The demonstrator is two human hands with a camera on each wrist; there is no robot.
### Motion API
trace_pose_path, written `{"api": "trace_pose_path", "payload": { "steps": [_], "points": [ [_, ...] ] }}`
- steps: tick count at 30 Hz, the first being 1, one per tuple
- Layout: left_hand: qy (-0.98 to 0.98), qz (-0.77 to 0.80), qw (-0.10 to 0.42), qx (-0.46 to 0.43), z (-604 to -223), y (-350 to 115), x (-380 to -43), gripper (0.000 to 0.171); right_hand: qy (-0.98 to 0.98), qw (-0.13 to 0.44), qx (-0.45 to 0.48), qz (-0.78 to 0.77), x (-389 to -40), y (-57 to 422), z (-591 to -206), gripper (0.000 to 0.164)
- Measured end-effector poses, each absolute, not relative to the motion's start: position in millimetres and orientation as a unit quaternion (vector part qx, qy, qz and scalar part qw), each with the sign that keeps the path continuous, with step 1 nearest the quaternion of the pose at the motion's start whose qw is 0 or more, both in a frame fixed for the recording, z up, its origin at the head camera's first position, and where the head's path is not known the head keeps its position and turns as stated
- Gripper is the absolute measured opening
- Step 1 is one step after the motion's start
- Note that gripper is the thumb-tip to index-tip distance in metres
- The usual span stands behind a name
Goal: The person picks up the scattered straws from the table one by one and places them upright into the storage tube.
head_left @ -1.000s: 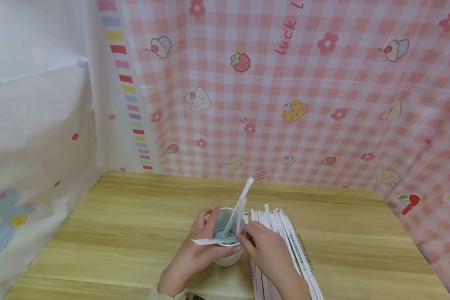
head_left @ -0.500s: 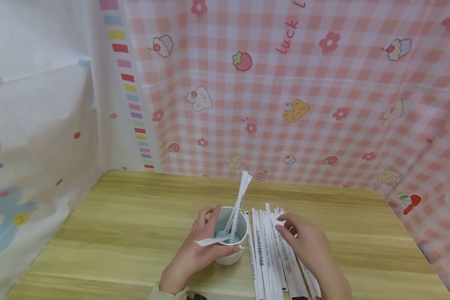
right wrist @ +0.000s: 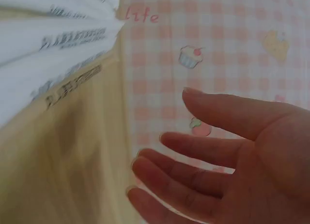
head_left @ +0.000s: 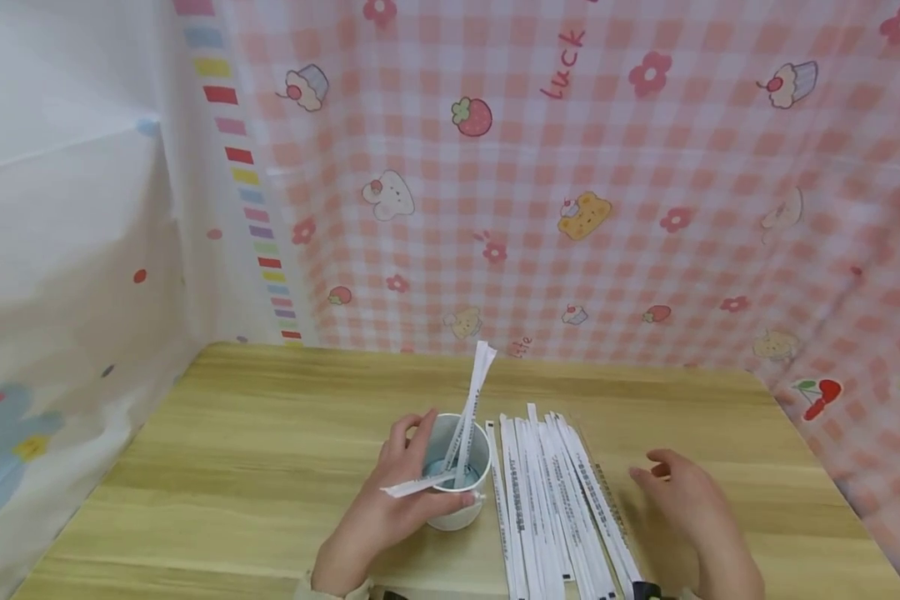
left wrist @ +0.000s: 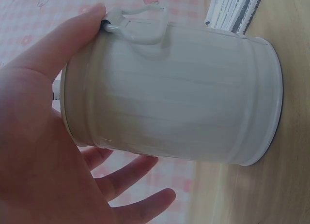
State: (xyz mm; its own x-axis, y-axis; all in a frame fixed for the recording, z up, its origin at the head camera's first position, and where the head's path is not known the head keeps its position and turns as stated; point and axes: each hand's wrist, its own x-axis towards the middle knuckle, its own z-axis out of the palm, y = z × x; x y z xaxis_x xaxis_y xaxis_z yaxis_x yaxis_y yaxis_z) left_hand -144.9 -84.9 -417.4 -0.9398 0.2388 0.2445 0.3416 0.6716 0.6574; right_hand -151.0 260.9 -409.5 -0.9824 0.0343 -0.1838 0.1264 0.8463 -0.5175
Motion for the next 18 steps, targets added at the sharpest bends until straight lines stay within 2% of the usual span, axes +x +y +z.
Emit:
{"api": "trace_pose_path", "payload": {
  "steps": [4, 12, 18],
  "points": [
    [-0.915, -0.369, 0.06, -0.154, -415.1, -85.7, -145.0, 0.1, 0.956, 0.108, 0.052, -0.268, -152.7, 265.6, -413.7, 0.077],
    [-0.916, -0.367, 0.056, -0.153, -416.5, -85.6, -145.3, 0.1, 0.953, 0.113, 0.057, -0.276, -151.4, 267.5, -427.1, 0.063],
    [-0.916, -0.368, 0.055, -0.149, -415.6, -85.4, -145.4, 0.1, 0.951, 0.106, 0.068, -0.282, -153.5, 262.0, -434.5, 0.043]
  ]
}}
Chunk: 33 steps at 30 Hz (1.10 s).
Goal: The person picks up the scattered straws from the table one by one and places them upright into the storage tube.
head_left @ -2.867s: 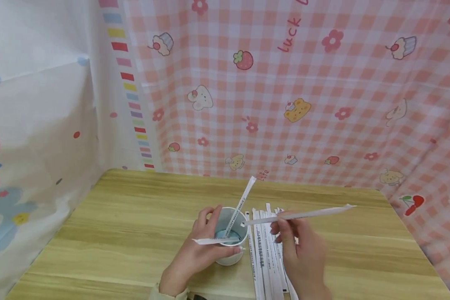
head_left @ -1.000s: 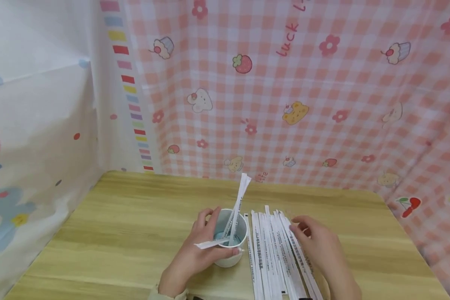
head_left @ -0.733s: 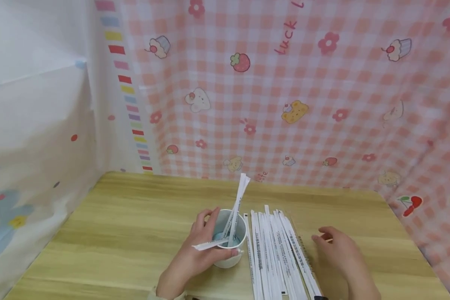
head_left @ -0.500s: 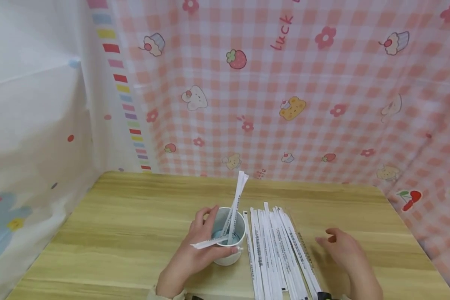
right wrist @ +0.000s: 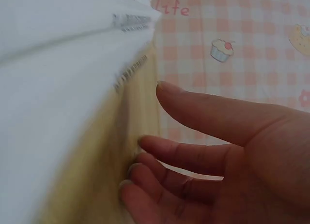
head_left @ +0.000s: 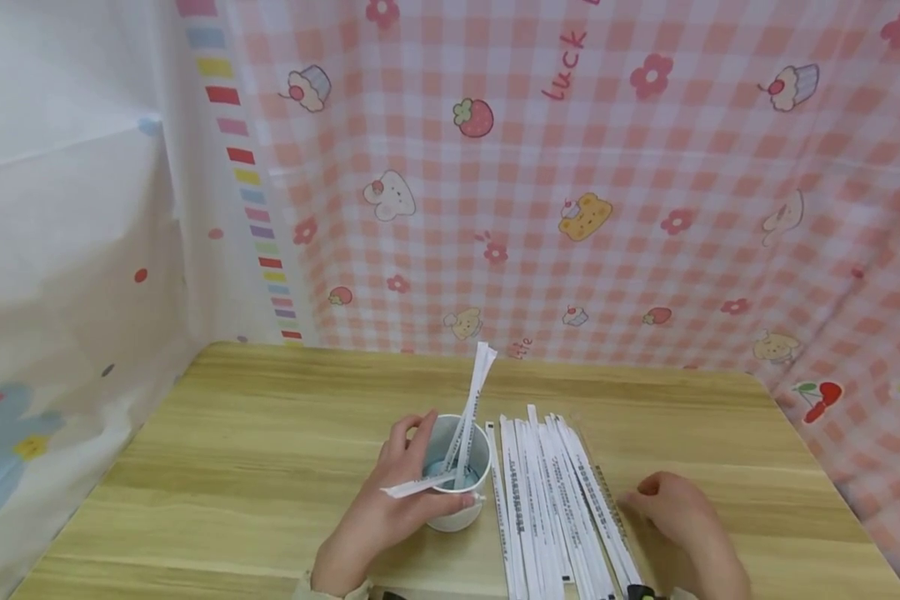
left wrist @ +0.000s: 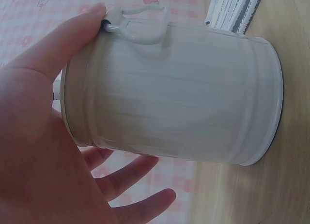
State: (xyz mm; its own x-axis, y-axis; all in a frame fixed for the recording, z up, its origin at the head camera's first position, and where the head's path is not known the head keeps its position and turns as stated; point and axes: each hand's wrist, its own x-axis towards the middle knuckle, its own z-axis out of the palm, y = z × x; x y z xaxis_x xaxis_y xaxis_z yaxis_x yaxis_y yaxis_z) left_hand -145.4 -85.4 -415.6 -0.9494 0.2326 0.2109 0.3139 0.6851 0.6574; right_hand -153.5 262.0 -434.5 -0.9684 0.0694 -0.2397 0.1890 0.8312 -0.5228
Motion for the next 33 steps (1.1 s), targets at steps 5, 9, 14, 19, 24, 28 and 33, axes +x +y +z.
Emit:
{"api": "trace_pose_path", "payload": {
  "steps": [5, 9, 14, 19, 24, 28, 33],
  "points": [
    [-0.918, -0.365, 0.052, -0.146, -413.6, -85.0, -146.0, 0.1, 0.948, 0.096, 0.071, -0.295, -154.0, 253.9, -439.4, 0.026],
    [-0.917, -0.365, 0.054, -0.15, -413.9, -85.1, -146.1, 0.101, 0.95, 0.099, 0.071, -0.287, -154.9, 248.6, -440.4, 0.018],
    [-0.918, -0.363, 0.057, -0.151, -414.0, -84.8, -146.9, 0.1, 0.95, 0.116, 0.073, -0.281, -156.5, 240.1, -438.4, 0.02],
    [-0.915, -0.364, 0.065, -0.16, -414.4, -84.6, -147.1, 0.101, 0.953, 0.125, 0.068, -0.266, -157.2, 233.1, -437.5, 0.019],
    [-0.915, -0.364, 0.063, -0.16, -414.4, -84.6, -146.8, 0.101, 0.96, 0.121, 0.063, -0.244, -156.9, 229.2, -437.6, 0.01],
    [-0.916, -0.363, 0.064, -0.158, -414.4, -85.2, -146.3, 0.101, 0.961, 0.117, 0.066, -0.242, -155.5, 227.2, -436.6, 0.012],
    [-0.915, -0.37, 0.059, -0.151, -414.9, -86.2, -144.7, 0.101, 0.958, 0.129, 0.072, -0.247, -155.1, 228.7, -435.4, 0.017]
  ]
}}
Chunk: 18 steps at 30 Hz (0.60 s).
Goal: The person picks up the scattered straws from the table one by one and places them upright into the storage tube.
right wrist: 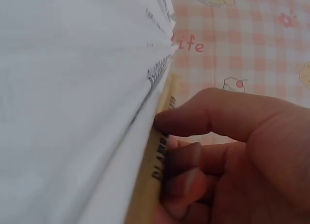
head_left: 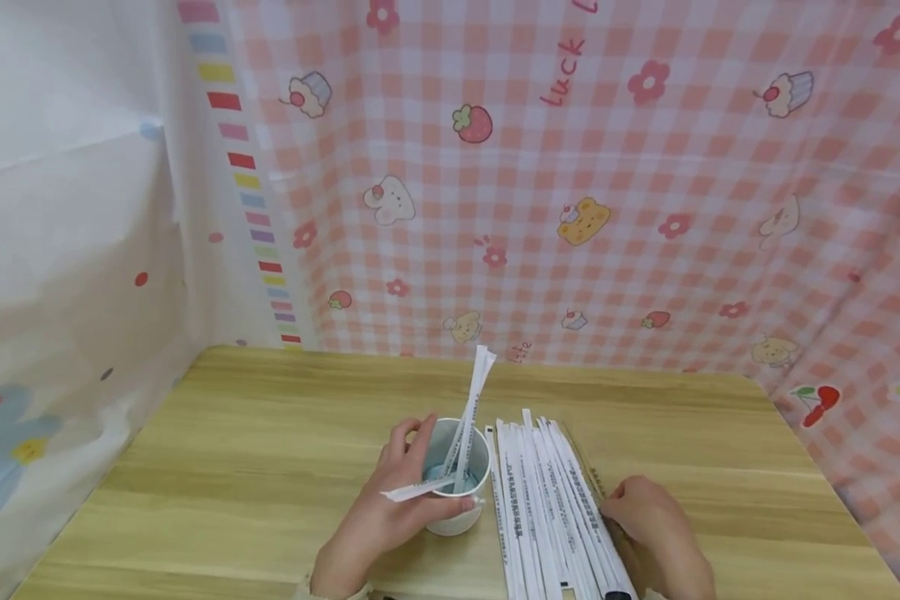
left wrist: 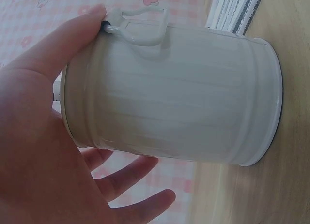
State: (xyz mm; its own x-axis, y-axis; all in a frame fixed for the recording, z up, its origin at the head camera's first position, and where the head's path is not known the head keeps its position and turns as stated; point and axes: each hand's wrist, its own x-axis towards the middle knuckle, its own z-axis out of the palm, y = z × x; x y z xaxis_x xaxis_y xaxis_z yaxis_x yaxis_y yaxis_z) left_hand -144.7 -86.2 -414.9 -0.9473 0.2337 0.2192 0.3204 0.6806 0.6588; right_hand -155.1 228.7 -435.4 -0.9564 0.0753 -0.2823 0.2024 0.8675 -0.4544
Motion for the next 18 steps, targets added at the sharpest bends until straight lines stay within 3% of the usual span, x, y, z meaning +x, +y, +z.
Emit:
{"api": "trace_pose_path", "payload": {
  "steps": [10, 18],
  "points": [
    [-0.917, -0.365, 0.06, -0.149, -415.7, -86.5, -143.9, 0.101, 0.958, 0.087, 0.076, -0.262, -153.2, 242.4, -422.2, 0.021],
    [-0.917, -0.367, 0.051, -0.149, -415.2, -87.1, -144.6, 0.102, 0.967, -0.008, 0.08, -0.242, -150.4, 240.8, -398.3, 0.032]
  ]
}}
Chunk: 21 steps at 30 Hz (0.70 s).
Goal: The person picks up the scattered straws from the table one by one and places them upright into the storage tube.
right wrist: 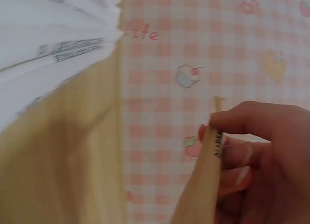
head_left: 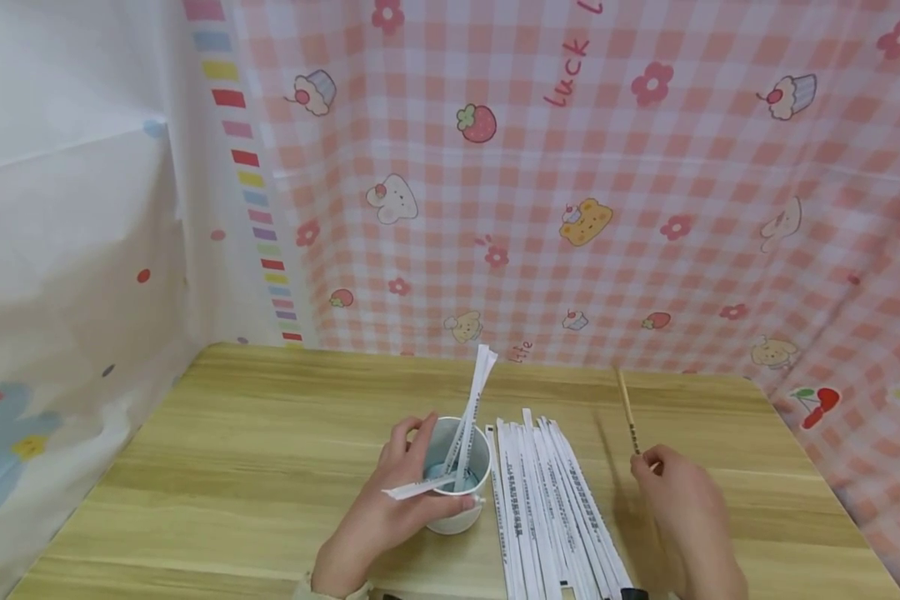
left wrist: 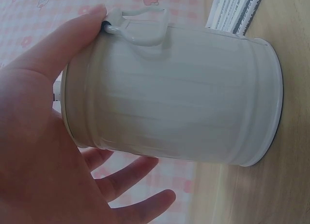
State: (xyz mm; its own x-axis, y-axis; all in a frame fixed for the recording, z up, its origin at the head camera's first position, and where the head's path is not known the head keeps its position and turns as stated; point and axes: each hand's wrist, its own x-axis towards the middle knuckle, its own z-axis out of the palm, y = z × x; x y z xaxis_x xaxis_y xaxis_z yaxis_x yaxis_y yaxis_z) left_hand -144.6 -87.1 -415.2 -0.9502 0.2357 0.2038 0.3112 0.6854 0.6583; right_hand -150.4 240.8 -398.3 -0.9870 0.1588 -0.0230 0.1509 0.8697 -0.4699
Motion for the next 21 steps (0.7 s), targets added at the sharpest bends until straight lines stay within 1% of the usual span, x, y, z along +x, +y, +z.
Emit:
{"api": "trace_pose_path", "payload": {
  "steps": [2, 6, 10, 14, 16, 21],
  "points": [
    [-0.916, -0.368, 0.051, -0.149, -415.2, -86.9, -144.6, 0.102, -0.966, 0.046, -0.075, 0.242, -148.2, 237.3, -392.6, 0.035],
    [-0.916, -0.369, 0.052, -0.148, -415.2, -86.5, -144.5, 0.101, -0.959, 0.135, -0.057, 0.242, -144.0, 228.0, -382.8, 0.035],
    [-0.915, -0.371, 0.053, -0.149, -415.3, -86.4, -144.3, 0.1, -0.943, 0.225, -0.024, 0.244, -139.6, 216.1, -374.4, 0.031],
    [-0.914, -0.372, 0.055, -0.151, -415.6, -86.6, -144.4, 0.1, -0.918, 0.309, 0.009, 0.25, -136.0, 202.3, -366.1, 0.022],
    [-0.914, -0.371, 0.057, -0.152, -415.9, -86.9, -144.5, 0.1, -0.903, 0.343, 0.02, 0.258, -133.9, 195.8, -362.1, 0.019],
    [-0.915, -0.369, 0.059, -0.154, -416.4, -87.2, -144.6, 0.101, -0.865, 0.403, 0.055, 0.295, -125.8, 180.4, -351.2, 0.01]
  ]
}}
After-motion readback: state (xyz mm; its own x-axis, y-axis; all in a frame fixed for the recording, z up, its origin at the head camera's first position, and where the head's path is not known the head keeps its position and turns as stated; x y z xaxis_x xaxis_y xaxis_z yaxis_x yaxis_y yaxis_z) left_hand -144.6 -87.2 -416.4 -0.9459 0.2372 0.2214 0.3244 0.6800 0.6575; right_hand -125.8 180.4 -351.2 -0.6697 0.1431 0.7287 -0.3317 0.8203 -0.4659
